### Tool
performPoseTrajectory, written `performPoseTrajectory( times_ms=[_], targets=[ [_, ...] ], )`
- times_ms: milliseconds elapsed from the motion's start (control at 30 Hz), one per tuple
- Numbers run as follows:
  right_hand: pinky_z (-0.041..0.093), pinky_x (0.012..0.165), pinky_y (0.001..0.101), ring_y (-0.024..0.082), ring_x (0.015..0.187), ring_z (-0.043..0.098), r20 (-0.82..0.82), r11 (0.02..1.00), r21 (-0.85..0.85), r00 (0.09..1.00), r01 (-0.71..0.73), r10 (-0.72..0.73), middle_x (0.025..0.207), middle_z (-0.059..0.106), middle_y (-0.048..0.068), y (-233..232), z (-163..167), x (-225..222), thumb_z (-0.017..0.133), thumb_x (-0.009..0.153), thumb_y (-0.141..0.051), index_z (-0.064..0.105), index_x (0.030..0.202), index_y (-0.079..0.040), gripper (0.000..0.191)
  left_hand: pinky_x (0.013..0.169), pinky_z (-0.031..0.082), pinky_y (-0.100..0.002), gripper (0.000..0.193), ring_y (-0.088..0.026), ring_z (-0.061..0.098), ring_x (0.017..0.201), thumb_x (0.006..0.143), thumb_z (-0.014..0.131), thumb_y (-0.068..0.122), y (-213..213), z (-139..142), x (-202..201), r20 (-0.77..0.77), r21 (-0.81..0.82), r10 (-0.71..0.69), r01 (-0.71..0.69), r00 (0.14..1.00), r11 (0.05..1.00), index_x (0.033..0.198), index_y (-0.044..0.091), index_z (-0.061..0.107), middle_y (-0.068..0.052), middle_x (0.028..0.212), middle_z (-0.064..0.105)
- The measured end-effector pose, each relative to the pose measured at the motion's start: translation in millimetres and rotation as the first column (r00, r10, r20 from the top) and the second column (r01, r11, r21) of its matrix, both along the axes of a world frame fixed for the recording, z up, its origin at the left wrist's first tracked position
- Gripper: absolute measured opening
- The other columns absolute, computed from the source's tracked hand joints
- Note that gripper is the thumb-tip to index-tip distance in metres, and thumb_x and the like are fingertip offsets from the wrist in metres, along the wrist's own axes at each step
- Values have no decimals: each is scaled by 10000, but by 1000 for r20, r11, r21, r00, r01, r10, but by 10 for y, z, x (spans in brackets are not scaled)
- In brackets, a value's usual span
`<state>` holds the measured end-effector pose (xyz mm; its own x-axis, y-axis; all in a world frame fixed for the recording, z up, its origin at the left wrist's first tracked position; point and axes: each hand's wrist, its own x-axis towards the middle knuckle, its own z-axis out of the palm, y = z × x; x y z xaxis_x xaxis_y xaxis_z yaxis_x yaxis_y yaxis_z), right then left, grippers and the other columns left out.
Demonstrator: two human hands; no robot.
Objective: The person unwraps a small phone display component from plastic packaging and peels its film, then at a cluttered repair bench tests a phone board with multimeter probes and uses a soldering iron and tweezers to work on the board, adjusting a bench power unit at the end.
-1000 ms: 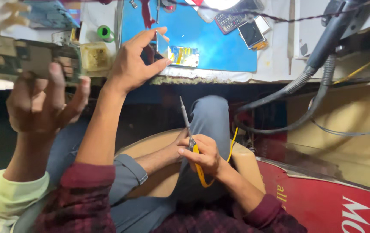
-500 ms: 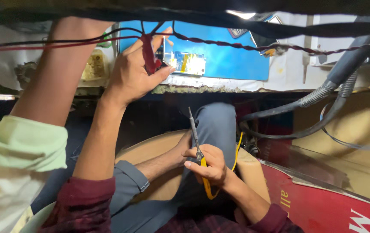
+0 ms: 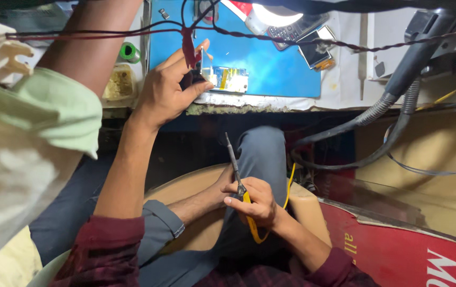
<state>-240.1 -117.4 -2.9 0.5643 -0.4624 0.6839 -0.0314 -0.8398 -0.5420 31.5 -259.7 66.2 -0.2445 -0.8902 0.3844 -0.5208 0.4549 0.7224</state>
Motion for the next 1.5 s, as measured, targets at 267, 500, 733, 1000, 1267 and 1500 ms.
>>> performPoseTrajectory(
  times_ms=[267, 500, 733, 1000, 1267, 1500],
  targets=[
    [578, 726, 379, 297, 850, 697, -29, 1000, -18, 1000, 7, -8, 1137, 703, 184, 18, 18, -7, 718, 855, 24, 597, 1287, -108, 468, 649, 530, -329, 674, -216, 633, 698, 873, 858, 237, 9, 37, -45, 79, 46, 36, -39, 996, 998, 1477, 143, 573, -121, 1390, 668],
    [583, 739, 381, 301, 876, 708, -25, 1000, -15, 1000, -6, 6, 1152, 698, 182, 9, 36, -9, 721, 853, -11, 592, 1287, -99, 461, 641, 510, -307, 677, -170, 591, 702, 894, 846, 206, 19, 83, -57, 44, -30, -2, 4, 999, 1000, 1500, 126, 555, -89, 1254, 675],
    [586, 749, 380, 300, 890, 711, -36, 999, -34, 999, 3, -5, 1158, 702, 179, 10, 24, -12, 719, 869, -5, 585, 1295, -102, 457, 622, 466, -329, 677, -172, 550, 671, 895, 852, 193, 16, 75, -44, 62, -30, -8, 10, 998, 999, 1503, 114, 565, -84, 1056, 624],
    [584, 739, 376, 296, 880, 716, -39, 1000, -19, 999, -1, 0, 1151, 706, 183, 11, 8, -20, 730, 861, -32, 576, 1305, -108, 476, 614, 471, -320, 681, -166, 541, 663, 887, 850, 162, 1, 64, -41, 25, -3, -33, 33, 999, 999, 1502, 110, 561, -90, 1080, 641],
    [575, 717, 360, 265, 839, 703, -16, 1000, -5, 999, 31, -31, 1116, 706, 161, 23, -1, 4, 731, 859, 43, 561, 1329, -123, 527, 601, 465, -316, 661, -173, 537, 669, 870, 865, 152, -7, 65, -25, 5, -7, -36, 36, 999, 999, 1465, 81, 586, -99, 1086, 661],
    [577, 731, 373, 286, 849, 700, -28, 1000, 9, 999, 22, -22, 1120, 702, 173, 14, 43, -7, 736, 843, 45, 550, 1341, -115, 556, 614, 451, -298, 620, -142, 518, 695, 890, 861, 133, -17, 10, -29, -47, 0, -63, 63, 997, 998, 1449, 53, 604, -81, 1004, 629]
  ],
)
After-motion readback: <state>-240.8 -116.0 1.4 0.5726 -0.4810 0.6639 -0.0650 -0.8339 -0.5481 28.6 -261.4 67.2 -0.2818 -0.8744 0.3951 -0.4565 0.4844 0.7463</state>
